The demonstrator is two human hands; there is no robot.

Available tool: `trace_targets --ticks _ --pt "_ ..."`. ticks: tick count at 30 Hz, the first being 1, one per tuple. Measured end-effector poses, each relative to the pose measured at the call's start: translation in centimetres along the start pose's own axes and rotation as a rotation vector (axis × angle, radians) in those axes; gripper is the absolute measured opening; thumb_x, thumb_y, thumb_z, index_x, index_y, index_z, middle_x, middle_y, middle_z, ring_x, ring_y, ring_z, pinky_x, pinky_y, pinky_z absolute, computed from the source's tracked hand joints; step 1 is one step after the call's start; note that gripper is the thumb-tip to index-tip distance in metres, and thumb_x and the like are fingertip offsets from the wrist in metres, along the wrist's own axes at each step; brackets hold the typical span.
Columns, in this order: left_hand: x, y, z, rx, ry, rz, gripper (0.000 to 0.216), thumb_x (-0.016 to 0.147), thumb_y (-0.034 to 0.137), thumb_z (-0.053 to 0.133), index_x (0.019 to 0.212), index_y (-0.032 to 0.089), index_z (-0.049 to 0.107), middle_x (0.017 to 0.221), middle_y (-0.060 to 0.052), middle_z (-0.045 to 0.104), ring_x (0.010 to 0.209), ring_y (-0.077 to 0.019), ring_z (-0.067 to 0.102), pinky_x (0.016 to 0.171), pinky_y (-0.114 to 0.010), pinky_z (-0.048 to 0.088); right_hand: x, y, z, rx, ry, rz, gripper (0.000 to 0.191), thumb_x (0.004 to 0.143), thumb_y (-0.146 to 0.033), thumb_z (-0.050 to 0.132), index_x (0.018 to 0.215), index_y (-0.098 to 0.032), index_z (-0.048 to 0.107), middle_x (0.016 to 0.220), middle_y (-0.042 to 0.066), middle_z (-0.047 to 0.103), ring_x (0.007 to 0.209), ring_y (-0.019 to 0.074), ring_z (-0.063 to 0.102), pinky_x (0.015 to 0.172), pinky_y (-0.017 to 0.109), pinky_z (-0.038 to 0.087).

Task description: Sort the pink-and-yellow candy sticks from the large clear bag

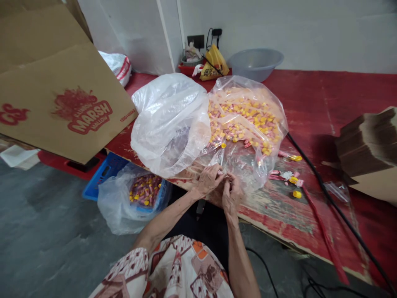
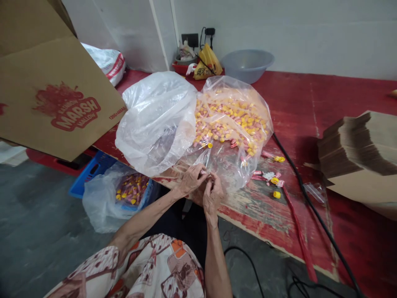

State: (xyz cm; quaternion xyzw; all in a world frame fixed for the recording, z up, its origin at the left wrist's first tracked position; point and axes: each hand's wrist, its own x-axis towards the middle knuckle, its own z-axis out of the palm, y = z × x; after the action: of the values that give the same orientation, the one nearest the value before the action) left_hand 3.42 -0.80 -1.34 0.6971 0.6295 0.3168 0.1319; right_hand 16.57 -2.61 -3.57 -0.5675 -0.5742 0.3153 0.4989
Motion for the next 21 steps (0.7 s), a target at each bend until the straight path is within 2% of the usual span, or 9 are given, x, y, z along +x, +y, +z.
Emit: trace_targets --ticks 21 --pt "-0.28 -0.12 0.45 -0.037 0.013 -0.042 0.011 0.106 0.03 0.07 0.108 0.023 0.062 0.096 -0.002 0.074 0.097 -0.0215 0.075 0.094 -0.035 0.058 0.13 0.08 -0.02 0.03 -0.021 0.013 0.045 0.107 -0.049 0.047 0.125 -0.018 0.075 0.113 0.013 0.083 0.095 0.0241 0.077 0.092 0.038 0.063"
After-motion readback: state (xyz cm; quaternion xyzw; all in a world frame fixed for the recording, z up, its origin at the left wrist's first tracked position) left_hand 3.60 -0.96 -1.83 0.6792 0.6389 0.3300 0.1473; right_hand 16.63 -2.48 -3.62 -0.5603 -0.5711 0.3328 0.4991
